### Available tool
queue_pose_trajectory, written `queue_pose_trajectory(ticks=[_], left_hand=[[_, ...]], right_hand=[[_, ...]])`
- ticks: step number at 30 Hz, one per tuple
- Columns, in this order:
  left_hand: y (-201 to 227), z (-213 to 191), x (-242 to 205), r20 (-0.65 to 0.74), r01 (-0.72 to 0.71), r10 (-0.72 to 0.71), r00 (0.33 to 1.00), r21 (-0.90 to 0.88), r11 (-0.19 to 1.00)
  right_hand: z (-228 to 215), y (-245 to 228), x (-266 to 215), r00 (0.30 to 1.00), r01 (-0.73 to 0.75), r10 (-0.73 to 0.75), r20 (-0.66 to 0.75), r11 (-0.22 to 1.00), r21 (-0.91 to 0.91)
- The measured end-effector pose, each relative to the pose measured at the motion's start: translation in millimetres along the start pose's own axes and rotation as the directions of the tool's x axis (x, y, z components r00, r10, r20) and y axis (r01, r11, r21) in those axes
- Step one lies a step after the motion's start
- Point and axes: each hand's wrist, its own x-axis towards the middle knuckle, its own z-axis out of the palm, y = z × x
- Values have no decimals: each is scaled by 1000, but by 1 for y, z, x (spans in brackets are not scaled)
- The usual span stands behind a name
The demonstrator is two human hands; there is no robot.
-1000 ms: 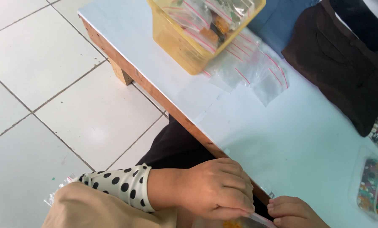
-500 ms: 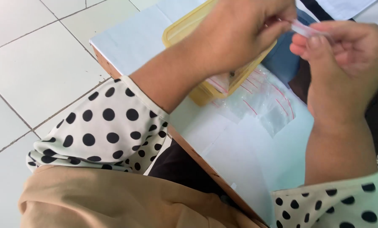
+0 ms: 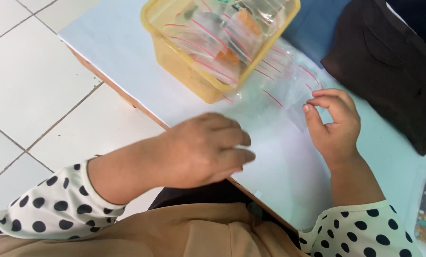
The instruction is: Sorting and packing small buttons into plastic bags on a work table.
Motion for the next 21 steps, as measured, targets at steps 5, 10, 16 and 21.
queue_pose_trajectory(ticks=[5, 10, 16, 21], left_hand=[[11, 84, 7, 175, -40, 43, 984, -21, 999], [19, 189, 64, 94, -260, 258, 961, 7, 966], [32, 301, 167, -31, -249, 247, 968, -106, 963], [36, 380, 218, -76, -87, 80, 994, -89, 992]], right_hand=[[-17, 19, -56, 998, 61, -63, -25, 995, -75], [-41, 27, -86, 992, -9, 4, -123, 999, -36], [-88, 114, -118, 895, -63, -4, -446, 989, -135], [-120, 153, -141, 618, -472, 526, -584, 843, 259]])
